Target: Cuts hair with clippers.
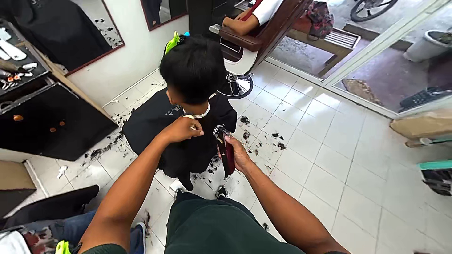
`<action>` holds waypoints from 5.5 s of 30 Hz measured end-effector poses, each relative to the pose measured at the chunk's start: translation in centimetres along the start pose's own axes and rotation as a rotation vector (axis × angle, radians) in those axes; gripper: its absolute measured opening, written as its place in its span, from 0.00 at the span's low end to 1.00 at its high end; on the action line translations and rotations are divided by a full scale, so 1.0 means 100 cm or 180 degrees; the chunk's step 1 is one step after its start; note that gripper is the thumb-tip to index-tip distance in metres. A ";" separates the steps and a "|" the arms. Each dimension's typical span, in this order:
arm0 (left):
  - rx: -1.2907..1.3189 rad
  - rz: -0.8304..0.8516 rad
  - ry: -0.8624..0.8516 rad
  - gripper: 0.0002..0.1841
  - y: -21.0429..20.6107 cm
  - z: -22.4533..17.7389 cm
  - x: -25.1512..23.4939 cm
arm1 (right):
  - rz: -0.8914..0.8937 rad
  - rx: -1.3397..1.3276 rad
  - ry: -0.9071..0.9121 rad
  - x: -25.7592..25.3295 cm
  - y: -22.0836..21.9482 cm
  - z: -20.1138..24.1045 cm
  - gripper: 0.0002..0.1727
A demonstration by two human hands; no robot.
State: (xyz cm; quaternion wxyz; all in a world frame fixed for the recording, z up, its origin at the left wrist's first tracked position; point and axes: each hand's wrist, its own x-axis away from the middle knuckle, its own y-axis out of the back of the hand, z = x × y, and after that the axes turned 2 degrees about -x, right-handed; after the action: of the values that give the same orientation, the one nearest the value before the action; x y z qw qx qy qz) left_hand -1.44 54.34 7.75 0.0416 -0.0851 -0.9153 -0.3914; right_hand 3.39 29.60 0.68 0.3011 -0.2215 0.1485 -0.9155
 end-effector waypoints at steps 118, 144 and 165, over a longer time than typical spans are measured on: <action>-0.2719 0.0071 0.0475 0.46 0.013 0.064 0.005 | -0.1470 0.1349 0.0743 -0.050 -0.109 0.003 0.25; -0.2737 0.0120 0.0571 0.41 0.011 0.072 0.000 | -0.1270 0.1438 0.0466 -0.053 -0.121 -0.006 0.26; -0.2722 0.0157 0.0640 0.31 0.012 0.067 0.003 | -0.0899 0.1008 0.0928 -0.069 -0.120 -0.012 0.26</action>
State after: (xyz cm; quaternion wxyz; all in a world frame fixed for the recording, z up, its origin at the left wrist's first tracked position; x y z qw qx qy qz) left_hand -1.52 60.08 4.02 0.1008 -0.0780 -0.6600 -0.7404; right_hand 1.98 43.34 2.37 0.1767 -0.0557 0.0127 -0.9826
